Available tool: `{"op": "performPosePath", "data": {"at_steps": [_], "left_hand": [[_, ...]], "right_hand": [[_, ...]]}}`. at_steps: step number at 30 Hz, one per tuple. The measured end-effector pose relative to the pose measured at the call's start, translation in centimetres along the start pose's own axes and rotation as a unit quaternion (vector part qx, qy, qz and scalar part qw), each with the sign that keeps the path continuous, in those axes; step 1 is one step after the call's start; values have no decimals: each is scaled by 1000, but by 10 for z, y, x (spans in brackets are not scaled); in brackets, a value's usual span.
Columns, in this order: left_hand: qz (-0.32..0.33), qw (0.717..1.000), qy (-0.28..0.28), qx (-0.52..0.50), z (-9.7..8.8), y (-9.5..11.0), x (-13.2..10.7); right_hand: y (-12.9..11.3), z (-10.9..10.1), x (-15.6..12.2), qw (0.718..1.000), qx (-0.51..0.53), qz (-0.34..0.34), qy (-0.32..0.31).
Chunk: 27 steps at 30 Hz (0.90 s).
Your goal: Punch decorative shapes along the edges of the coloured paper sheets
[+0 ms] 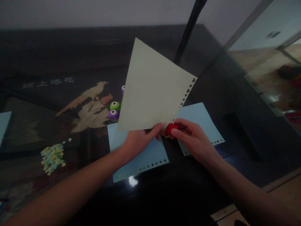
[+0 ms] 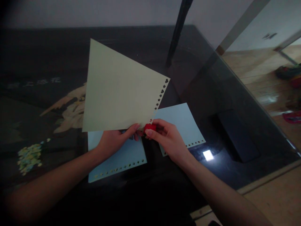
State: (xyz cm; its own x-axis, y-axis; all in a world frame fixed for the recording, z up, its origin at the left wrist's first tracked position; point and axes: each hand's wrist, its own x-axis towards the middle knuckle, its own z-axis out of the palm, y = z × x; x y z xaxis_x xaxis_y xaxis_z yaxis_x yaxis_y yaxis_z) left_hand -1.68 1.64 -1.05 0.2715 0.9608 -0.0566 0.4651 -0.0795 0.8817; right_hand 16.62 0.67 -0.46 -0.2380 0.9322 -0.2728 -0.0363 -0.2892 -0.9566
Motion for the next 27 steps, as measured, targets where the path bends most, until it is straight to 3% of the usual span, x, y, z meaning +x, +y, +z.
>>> {"op": "performPosePath", "data": {"at_steps": [11,27], "left_hand": [[-18,1000,-14,7,0,-1,-1],[-17,1000,18,-2,1,-2,0]], "right_hand": [[-3,-1,1,1000,21,-3,-12],[-4,-3,1,1000,25,7,0]]}}
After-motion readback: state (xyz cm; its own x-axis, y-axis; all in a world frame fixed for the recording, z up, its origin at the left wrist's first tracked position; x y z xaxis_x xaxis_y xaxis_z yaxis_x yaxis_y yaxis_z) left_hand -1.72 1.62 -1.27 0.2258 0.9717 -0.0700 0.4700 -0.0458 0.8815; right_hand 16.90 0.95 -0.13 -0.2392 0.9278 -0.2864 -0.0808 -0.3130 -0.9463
